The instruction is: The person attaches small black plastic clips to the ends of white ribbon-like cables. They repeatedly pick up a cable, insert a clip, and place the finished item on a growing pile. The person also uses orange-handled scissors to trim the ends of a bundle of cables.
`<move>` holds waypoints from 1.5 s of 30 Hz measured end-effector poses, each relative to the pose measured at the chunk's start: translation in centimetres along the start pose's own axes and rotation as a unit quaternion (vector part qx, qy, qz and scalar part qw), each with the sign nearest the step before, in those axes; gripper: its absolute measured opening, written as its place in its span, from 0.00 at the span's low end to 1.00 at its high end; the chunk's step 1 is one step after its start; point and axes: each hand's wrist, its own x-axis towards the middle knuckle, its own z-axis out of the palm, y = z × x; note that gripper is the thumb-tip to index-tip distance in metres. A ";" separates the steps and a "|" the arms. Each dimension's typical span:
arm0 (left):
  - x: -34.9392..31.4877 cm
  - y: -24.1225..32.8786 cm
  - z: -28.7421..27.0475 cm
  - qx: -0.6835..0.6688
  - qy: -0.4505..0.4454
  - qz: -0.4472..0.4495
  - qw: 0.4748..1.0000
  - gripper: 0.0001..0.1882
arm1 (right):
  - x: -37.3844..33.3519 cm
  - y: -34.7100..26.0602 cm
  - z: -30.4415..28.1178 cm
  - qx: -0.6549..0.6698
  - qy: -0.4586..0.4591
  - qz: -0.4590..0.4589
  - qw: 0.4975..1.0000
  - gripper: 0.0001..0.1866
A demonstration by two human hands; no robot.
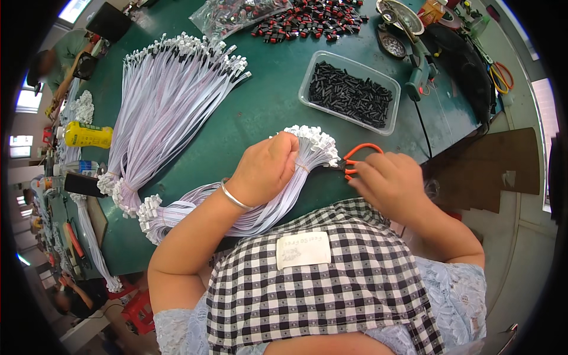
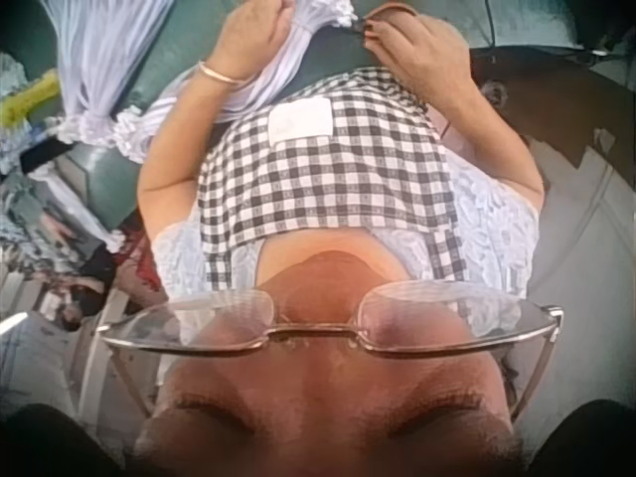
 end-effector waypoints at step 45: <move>0.3 0.2 -3.8 -0.144 0.327 -0.045 0.933 0.06 | 0.1 -0.5 0.5 0.379 0.038 0.176 0.908 0.21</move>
